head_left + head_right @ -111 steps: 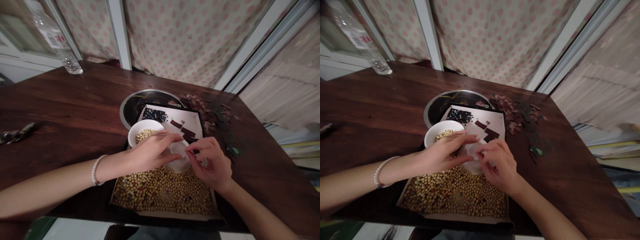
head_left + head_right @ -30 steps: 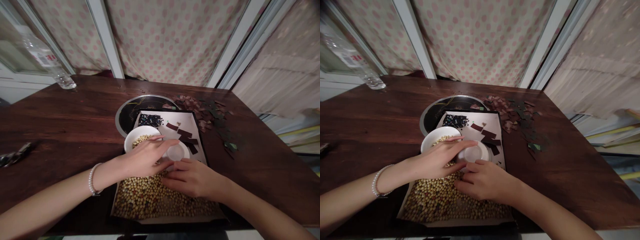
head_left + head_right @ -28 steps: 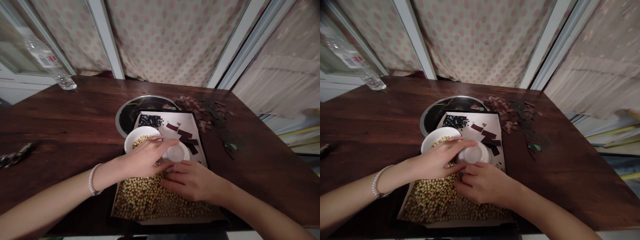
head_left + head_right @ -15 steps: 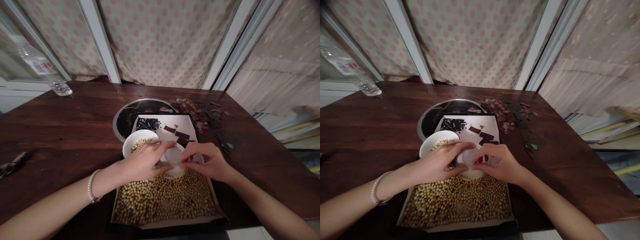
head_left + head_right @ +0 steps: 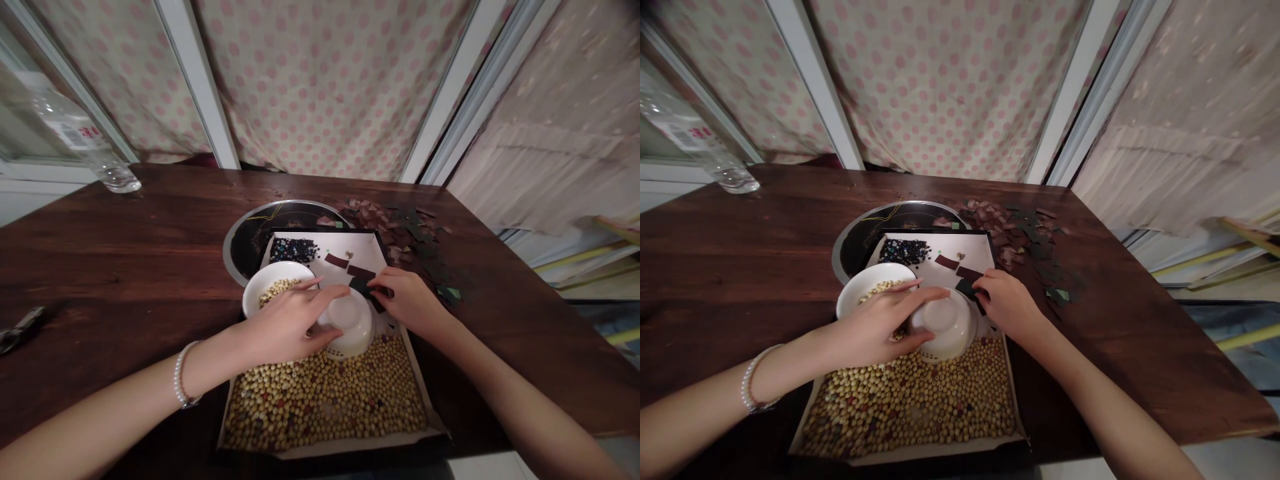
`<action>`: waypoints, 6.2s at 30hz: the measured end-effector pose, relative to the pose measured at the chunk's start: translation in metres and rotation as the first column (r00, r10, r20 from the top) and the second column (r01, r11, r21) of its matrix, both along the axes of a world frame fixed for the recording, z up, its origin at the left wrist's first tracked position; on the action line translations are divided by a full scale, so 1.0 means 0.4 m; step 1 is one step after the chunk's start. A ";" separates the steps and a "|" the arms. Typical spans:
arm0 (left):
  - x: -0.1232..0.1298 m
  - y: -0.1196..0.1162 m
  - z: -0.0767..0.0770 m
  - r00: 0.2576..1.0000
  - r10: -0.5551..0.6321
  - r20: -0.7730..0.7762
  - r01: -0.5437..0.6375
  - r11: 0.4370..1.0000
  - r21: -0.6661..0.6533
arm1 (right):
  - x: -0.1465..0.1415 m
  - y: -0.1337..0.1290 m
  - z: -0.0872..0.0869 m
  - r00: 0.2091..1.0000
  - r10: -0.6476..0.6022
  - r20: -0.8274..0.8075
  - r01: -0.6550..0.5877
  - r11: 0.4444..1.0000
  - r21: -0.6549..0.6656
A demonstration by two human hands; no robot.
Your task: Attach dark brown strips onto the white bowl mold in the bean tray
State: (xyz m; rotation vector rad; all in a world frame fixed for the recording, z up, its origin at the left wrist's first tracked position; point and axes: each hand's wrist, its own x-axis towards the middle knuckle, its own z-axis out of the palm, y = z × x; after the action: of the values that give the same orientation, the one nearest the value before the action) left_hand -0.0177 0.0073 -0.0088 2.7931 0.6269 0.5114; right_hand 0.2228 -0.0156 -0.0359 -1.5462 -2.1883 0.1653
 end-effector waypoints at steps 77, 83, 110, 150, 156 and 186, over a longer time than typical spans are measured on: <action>-0.005 -0.006 0.002 0.999 0.029 0.043 -0.020 0.982 -0.189 | -0.080 -0.075 0.069 0.931 -0.047 -0.362 -0.102 0.919 -0.381; -0.005 -0.005 0.000 0.997 0.073 0.001 -0.071 0.981 -0.180 | -0.069 -0.061 0.070 0.862 -0.085 -0.500 -0.105 0.935 -0.340; 0.000 -0.001 0.005 0.995 0.086 0.054 -0.075 0.980 -0.186 | -0.111 -0.080 0.021 0.761 0.177 -0.625 -0.177 0.982 0.063; 0.032 -0.015 0.009 0.940 0.335 0.060 -0.270 0.842 -0.466 | -0.101 -0.035 0.024 0.897 0.277 -0.344 -0.207 0.951 0.229; 0.029 -0.011 0.001 0.946 0.312 0.089 -0.243 0.863 -0.442 | -0.108 -0.029 0.024 0.898 0.263 -0.354 -0.191 0.956 0.225; 0.028 -0.025 0.014 0.964 0.257 0.069 -0.198 0.867 -0.457 | -0.110 -0.038 0.034 0.881 0.233 -0.411 -0.208 0.973 0.105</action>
State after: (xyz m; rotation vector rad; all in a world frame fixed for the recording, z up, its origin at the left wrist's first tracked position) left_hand -0.0066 -0.0028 -0.0031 2.2466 0.9218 0.5090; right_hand 0.1788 -0.0309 -0.0222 -1.0984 -1.9892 0.4598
